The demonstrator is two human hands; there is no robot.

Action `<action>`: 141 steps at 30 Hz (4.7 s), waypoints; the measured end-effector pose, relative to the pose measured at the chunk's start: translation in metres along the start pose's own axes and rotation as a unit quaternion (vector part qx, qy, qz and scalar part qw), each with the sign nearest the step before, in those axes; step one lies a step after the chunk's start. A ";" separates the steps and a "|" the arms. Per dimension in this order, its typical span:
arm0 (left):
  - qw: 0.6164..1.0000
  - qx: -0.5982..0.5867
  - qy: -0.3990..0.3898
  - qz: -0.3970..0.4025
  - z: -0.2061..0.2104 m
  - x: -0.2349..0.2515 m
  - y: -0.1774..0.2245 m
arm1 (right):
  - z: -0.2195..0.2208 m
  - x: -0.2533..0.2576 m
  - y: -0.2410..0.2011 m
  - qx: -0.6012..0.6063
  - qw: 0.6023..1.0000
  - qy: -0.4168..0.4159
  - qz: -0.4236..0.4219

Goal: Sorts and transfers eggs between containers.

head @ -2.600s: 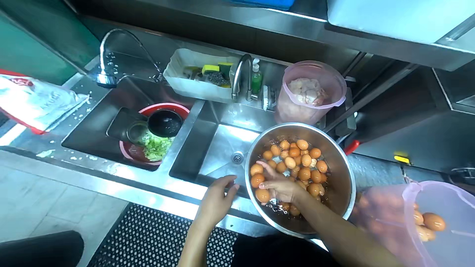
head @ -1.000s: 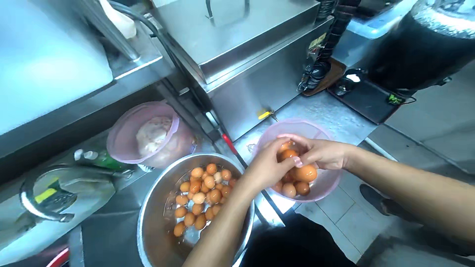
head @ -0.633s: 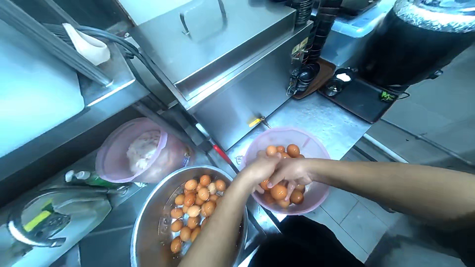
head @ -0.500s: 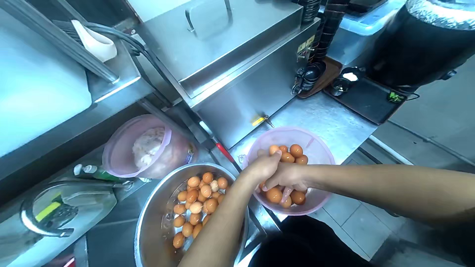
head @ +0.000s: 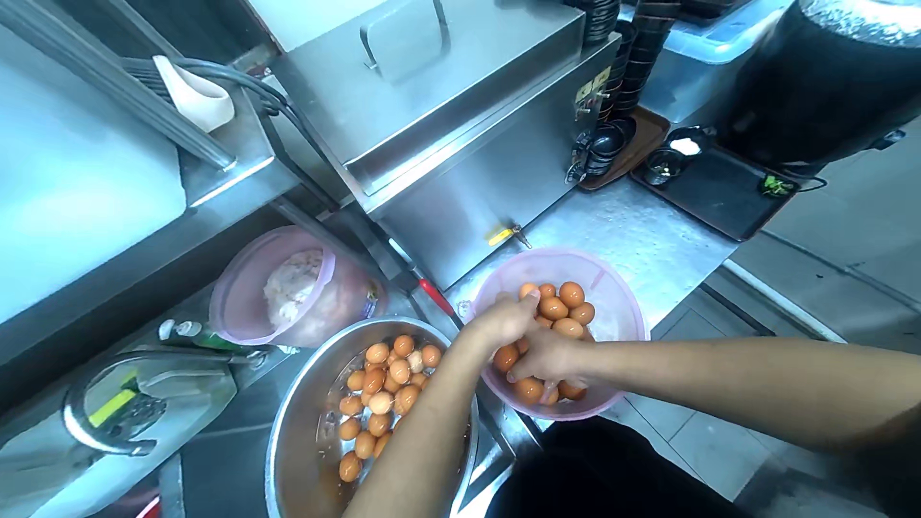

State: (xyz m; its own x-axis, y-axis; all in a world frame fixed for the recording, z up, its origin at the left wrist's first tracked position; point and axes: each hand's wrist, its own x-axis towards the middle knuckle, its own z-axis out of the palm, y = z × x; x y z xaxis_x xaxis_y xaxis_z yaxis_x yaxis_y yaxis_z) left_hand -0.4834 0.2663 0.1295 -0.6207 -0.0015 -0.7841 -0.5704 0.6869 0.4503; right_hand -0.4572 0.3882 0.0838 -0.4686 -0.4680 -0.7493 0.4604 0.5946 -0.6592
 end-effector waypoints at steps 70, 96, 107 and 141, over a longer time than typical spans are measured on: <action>0.960 -0.019 0.261 -0.102 0.026 -0.003 -0.270 | 0.091 -0.084 0.006 -0.103 0.879 0.063 -0.462; 0.935 0.014 0.327 -0.135 0.067 0.027 -0.244 | 0.072 -0.096 0.053 -0.091 0.881 0.081 -0.457; 0.917 0.024 0.388 -0.089 0.072 0.039 -0.261 | 0.059 -0.094 0.058 -0.096 0.879 0.074 -0.460; 0.700 -0.539 -0.008 0.468 -0.047 -0.118 -0.195 | -0.056 -0.124 0.047 -0.152 0.829 0.264 -0.469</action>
State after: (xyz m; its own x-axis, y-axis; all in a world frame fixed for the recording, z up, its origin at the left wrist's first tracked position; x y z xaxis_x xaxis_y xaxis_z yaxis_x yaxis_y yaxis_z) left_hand -0.3244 0.0985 0.1545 -0.9930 0.0962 0.0683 0.0018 -0.5662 0.8243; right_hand -0.4193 0.5110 0.1492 -0.8147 -0.5142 0.2681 -0.4661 0.3055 -0.8303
